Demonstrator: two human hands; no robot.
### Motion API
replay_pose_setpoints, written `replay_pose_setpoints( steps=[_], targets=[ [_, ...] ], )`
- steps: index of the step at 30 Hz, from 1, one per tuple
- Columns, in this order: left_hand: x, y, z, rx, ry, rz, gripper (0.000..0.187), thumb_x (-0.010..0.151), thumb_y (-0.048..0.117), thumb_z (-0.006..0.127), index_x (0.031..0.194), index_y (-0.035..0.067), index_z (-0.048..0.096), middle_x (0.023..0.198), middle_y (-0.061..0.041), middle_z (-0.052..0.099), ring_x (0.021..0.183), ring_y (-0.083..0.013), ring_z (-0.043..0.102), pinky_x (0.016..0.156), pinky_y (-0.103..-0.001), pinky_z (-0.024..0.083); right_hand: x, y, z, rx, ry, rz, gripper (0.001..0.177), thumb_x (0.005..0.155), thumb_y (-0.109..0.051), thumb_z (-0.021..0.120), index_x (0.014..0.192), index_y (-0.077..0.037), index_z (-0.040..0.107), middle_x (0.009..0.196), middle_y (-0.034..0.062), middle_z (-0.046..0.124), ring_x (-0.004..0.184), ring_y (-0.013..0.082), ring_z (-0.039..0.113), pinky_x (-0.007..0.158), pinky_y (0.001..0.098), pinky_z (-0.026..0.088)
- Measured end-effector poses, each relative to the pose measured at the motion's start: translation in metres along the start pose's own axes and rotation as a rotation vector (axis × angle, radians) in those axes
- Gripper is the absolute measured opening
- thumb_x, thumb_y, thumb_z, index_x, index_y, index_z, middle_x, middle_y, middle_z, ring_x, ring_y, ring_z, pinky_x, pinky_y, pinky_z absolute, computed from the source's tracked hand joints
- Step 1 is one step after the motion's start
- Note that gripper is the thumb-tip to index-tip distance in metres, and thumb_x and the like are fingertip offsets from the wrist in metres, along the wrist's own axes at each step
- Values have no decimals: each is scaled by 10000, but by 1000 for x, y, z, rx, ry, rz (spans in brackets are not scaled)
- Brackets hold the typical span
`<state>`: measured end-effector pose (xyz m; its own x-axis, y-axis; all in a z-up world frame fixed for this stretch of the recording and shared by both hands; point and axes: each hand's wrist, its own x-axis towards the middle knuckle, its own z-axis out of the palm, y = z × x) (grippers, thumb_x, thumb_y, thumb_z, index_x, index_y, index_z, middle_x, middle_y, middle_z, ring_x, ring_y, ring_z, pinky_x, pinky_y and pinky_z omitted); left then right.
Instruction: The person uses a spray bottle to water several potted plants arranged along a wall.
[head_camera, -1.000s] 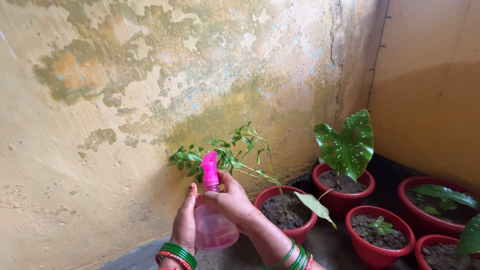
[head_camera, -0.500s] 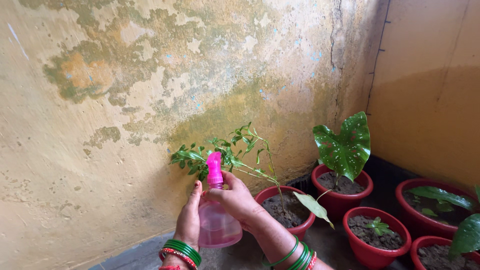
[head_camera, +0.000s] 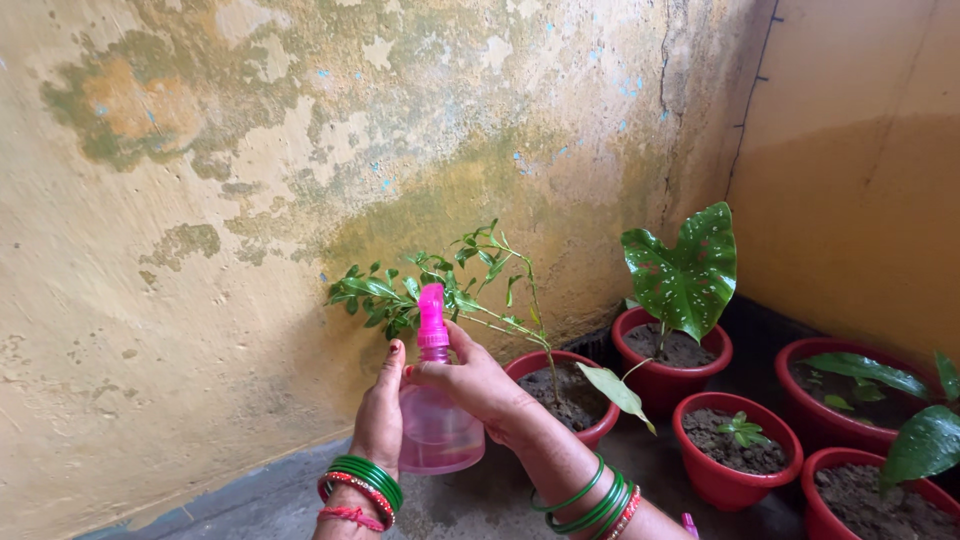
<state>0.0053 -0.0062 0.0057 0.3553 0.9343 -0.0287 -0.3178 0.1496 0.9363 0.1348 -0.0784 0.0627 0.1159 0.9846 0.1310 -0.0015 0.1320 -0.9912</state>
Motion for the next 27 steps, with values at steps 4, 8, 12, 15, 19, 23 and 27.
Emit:
replay_pose_setpoints(
  steps=[4,8,12,15,19,23,27],
  targets=[
    [-2,-2,9,33,43,33,596,936,608,509,1119,91,742,1043,-48,723,945,-136,635,871,-301,503,1,3,-3,63,34,18,650,826,-134,726,1428,-62,493,1081,93,713,929,167,727,801,317,606],
    [-3,-6,12,71,87,38,644,939,624,525,1086,32,732,1039,-74,721,942,-160,636,866,-319,505,3,5,-6,37,46,-20,624,824,-122,733,1406,-33,526,1094,97,717,926,163,727,799,315,605],
    [-1,-8,13,79,79,54,679,936,644,521,1056,10,734,1013,-83,721,922,-169,633,857,-320,503,5,6,-11,6,29,-53,636,817,-112,724,1413,-46,513,1086,97,709,918,155,715,806,313,602],
    [-2,-9,14,57,80,64,654,934,630,532,1051,15,724,1012,-83,723,925,-168,641,858,-323,505,6,9,-11,71,-15,-61,662,813,-105,715,1429,-80,476,1055,90,697,911,153,709,805,315,599],
    [-1,-8,16,66,76,54,654,942,624,525,1036,12,735,1007,-93,723,911,-175,640,842,-331,512,7,9,-13,-19,56,-68,645,810,-101,741,1415,-44,525,1047,82,716,913,149,714,806,310,602],
    [5,-12,21,43,73,86,641,952,607,531,1049,8,738,1030,-86,718,923,-167,635,852,-322,505,11,8,-19,19,38,-85,658,801,-94,756,1414,-19,527,1067,96,728,927,155,720,823,315,601],
    [12,-13,30,28,71,149,661,972,603,528,1054,-19,734,1055,-80,719,948,-152,630,874,-309,499,14,4,-28,15,23,-60,720,784,-100,765,1452,-65,498,1071,96,725,934,156,714,834,320,587]
  ],
)
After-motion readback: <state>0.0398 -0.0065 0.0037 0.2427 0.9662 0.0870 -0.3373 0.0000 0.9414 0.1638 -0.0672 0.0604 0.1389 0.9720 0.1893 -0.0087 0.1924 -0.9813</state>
